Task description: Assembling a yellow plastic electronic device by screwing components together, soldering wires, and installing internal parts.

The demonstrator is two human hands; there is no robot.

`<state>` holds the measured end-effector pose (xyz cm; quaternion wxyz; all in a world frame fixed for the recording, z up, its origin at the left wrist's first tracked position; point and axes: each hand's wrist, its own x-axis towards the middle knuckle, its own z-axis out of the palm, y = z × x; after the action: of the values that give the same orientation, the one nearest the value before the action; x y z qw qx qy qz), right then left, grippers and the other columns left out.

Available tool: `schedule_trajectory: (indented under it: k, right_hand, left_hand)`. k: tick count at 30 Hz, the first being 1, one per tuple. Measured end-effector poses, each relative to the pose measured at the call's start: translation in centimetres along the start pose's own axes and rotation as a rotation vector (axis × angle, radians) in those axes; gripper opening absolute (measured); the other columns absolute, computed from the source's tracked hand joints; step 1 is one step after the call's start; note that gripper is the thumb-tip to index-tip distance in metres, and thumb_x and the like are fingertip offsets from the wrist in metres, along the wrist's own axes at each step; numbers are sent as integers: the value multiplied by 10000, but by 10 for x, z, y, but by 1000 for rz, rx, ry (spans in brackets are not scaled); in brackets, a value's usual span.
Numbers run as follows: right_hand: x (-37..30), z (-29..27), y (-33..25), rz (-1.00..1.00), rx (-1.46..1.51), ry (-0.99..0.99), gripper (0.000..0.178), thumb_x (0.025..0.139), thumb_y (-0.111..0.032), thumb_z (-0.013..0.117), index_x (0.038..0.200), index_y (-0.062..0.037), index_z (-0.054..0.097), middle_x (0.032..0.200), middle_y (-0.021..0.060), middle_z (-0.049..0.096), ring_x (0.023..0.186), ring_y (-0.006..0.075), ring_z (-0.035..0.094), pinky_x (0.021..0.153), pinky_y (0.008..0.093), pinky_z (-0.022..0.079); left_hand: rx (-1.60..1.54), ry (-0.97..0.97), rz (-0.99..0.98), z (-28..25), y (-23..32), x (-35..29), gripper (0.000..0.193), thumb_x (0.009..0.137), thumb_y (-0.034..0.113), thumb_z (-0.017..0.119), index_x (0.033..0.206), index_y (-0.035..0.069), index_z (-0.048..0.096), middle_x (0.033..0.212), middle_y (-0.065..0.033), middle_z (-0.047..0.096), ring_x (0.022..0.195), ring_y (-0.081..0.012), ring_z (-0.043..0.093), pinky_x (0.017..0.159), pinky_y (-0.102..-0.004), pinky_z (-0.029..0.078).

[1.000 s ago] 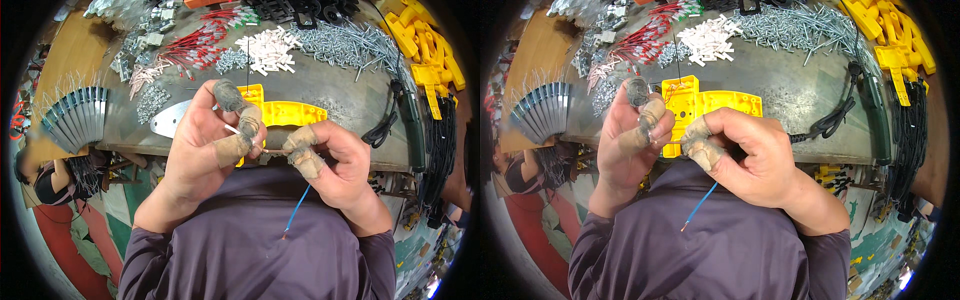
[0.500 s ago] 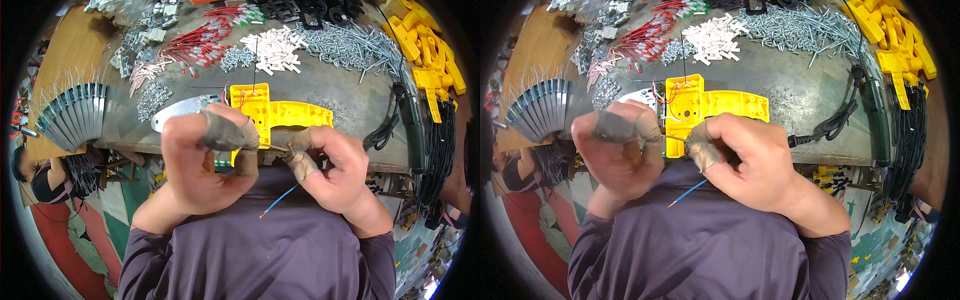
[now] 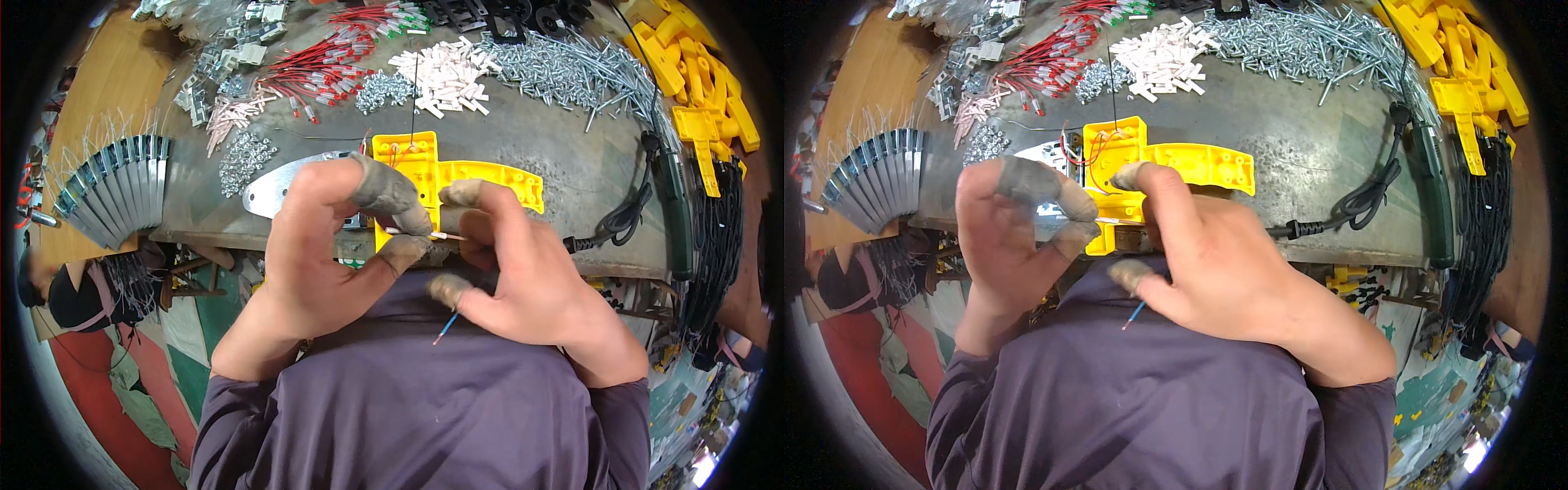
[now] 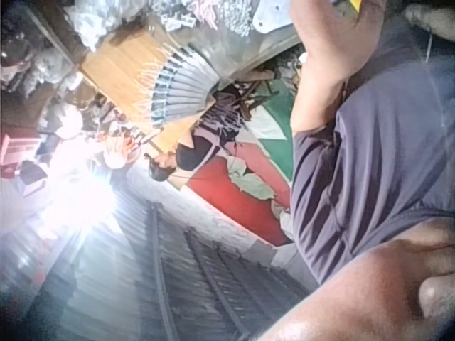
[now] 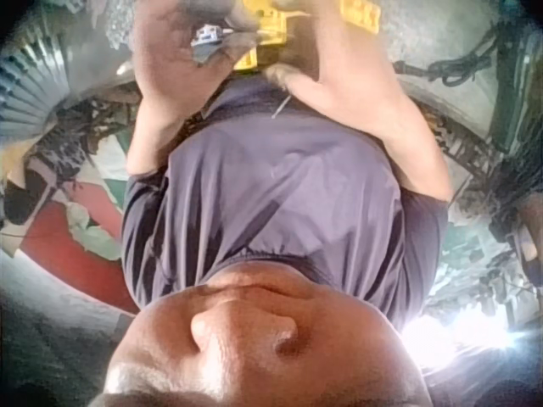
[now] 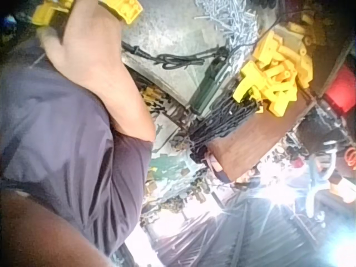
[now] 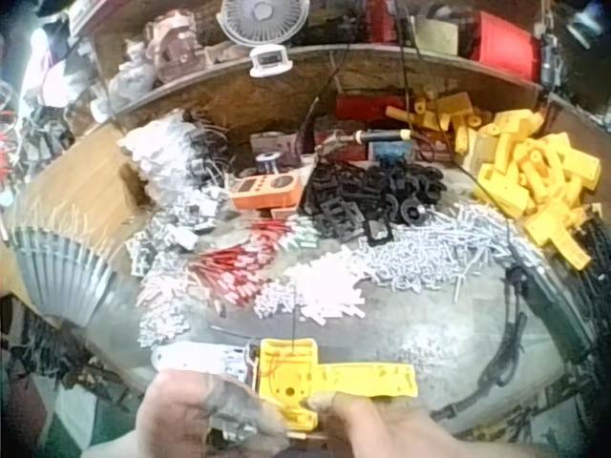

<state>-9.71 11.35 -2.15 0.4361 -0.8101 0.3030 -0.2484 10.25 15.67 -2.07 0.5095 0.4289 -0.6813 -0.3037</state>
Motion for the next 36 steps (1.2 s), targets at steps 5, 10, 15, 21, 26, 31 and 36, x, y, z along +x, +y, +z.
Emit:
schedule_trajectory:
  k: [5, 10, 15, 21, 26, 31, 36]
  right_hand:
    - [5, 3, -1, -78, 55, -73, 703, 746, -327, 734, 1206, -4, 313, 789, 154, 656, 808, 377, 642, 663, 431, 501]
    - [5, 3, 6, -92, 3, 51, 85, 825, -115, 596, 859, -38, 577, 727, 152, 604, 671, 369, 597, 566, 430, 462]
    - [2, 4, 5, -138, -56, -1, 89, 799, -93, 603, 848, -49, 543, 725, 119, 590, 669, 344, 589, 566, 435, 453]
    - [-10, -12, 7, -122, -224, -61, 68, 773, -7, 621, 835, -18, 595, 735, 110, 639, 643, 261, 640, 578, 322, 493]
    - [-11, -15, 7, -14, -31, 20, 154, 787, 3, 636, 928, -23, 581, 760, 118, 635, 665, 289, 634, 580, 328, 485]
    - [0, -3, 5, 181, 131, 100, 132, 821, 18, 608, 948, 6, 574, 757, 82, 633, 642, 135, 624, 593, 262, 483]
    - [9, 9, 6, 118, 261, 235, 122, 835, 23, 599, 954, 28, 573, 766, 40, 632, 691, 50, 587, 616, 206, 481]
  left_hand:
    - [269, -209, 22, 12, 2, 2, 383, 681, 17, 769, 1000, 17, 557, 904, -105, 606, 810, -195, 609, 733, -323, 494]
    - [515, -37, 247, -2, 0, -2, 445, 546, 31, 769, 957, 48, 600, 847, -90, 595, 724, -248, 590, 639, -340, 478]
    - [797, -183, 342, -13, 5, -10, 240, 656, 133, 758, 801, 47, 588, 738, -70, 568, 640, -246, 540, 528, -330, 399]
    - [1031, -213, 322, -42, 2, -37, 193, 615, 99, 679, 778, 63, 582, 708, -40, 535, 610, -226, 509, 538, -346, 374]
    - [591, -661, -55, -51, 14, -33, 302, 621, 151, 786, 840, 81, 590, 693, -57, 575, 652, -258, 566, 596, -360, 417]
    - [545, -32, 156, -16, -14, -2, 178, 702, 121, 768, 757, 91, 601, 796, -40, 657, 737, -200, 620, 891, -442, 413]
    - [508, -116, 208, -14, -40, 3, 265, 673, -13, 715, 873, 44, 551, 857, -64, 673, 786, -205, 661, 1098, -523, 224]
